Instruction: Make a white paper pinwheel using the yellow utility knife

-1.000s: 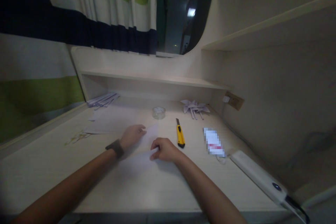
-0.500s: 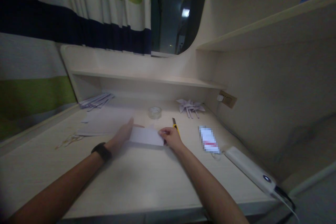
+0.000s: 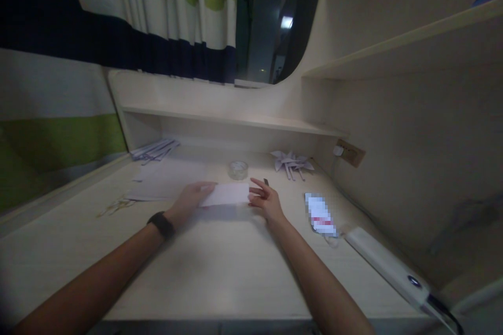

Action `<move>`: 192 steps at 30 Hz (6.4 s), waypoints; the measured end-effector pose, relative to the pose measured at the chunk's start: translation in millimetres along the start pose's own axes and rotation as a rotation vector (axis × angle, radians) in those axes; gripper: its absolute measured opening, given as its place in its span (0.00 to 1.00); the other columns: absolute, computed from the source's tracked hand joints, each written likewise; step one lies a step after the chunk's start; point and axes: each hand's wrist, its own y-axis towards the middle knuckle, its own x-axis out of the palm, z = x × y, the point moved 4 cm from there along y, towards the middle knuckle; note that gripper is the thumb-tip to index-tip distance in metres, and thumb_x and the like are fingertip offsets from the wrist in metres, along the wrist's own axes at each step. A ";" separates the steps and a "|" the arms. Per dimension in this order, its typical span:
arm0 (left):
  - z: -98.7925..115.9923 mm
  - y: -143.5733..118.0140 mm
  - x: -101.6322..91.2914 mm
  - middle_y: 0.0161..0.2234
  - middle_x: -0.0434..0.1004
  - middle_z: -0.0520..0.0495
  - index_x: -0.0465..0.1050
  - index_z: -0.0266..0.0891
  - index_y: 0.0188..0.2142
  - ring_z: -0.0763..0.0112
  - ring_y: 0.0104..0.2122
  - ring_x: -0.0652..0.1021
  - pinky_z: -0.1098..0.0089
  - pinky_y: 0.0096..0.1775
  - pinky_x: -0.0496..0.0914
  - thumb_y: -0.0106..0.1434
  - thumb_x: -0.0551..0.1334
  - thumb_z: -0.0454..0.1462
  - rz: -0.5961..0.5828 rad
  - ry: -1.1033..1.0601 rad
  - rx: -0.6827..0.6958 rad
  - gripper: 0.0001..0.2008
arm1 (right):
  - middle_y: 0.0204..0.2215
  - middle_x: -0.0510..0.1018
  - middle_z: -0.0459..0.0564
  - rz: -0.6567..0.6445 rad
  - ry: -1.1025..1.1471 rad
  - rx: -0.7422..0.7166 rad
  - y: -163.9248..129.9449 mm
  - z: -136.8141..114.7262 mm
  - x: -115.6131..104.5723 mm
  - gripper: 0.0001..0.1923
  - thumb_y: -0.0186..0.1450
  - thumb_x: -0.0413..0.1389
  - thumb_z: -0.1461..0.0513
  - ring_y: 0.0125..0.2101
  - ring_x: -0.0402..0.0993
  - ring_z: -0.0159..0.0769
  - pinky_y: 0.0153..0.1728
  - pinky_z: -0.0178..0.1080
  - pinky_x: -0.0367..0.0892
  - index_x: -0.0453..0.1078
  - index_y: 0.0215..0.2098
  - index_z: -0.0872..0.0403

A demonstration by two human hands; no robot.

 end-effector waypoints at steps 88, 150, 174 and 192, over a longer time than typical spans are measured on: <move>-3.8 -15.9 39.2 0.28 0.77 0.42 0.71 0.32 0.32 0.65 0.26 0.77 0.69 0.28 0.68 0.49 0.68 0.45 -0.195 -0.025 0.023 0.19 | 0.28 0.78 0.48 -0.017 0.129 0.098 -12.8 15.3 34.7 0.32 0.48 0.66 0.50 0.27 0.75 0.36 0.29 0.38 0.70 0.64 0.47 0.51; 3.8 -9.1 14.6 0.41 0.79 0.40 0.77 0.36 0.43 0.64 0.35 0.77 0.64 0.41 0.67 0.52 0.67 0.38 -0.469 -0.189 -0.071 0.18 | 0.27 0.80 0.49 -0.143 0.208 0.331 -15.0 9.5 19.8 0.17 0.46 0.65 0.64 0.24 0.73 0.35 0.25 0.37 0.69 0.78 0.36 0.55; 13.6 -15.7 24.5 0.40 0.80 0.41 0.78 0.35 0.41 0.61 0.40 0.77 0.63 0.44 0.67 0.56 0.64 0.39 -0.427 0.166 0.164 0.15 | 0.30 0.81 0.54 -0.211 0.053 0.297 -20.2 15.7 32.3 0.19 0.47 0.68 0.54 0.27 0.74 0.36 0.32 0.38 0.64 0.78 0.34 0.58; 14.0 -13.4 25.8 0.32 0.81 0.42 0.80 0.33 0.35 0.64 0.31 0.78 0.70 0.33 0.68 0.51 0.67 0.41 -0.306 0.237 0.159 0.14 | 0.26 0.80 0.53 -0.152 -0.141 0.176 -16.6 13.8 29.1 0.18 0.45 0.68 0.55 0.24 0.71 0.33 0.26 0.35 0.62 0.79 0.31 0.57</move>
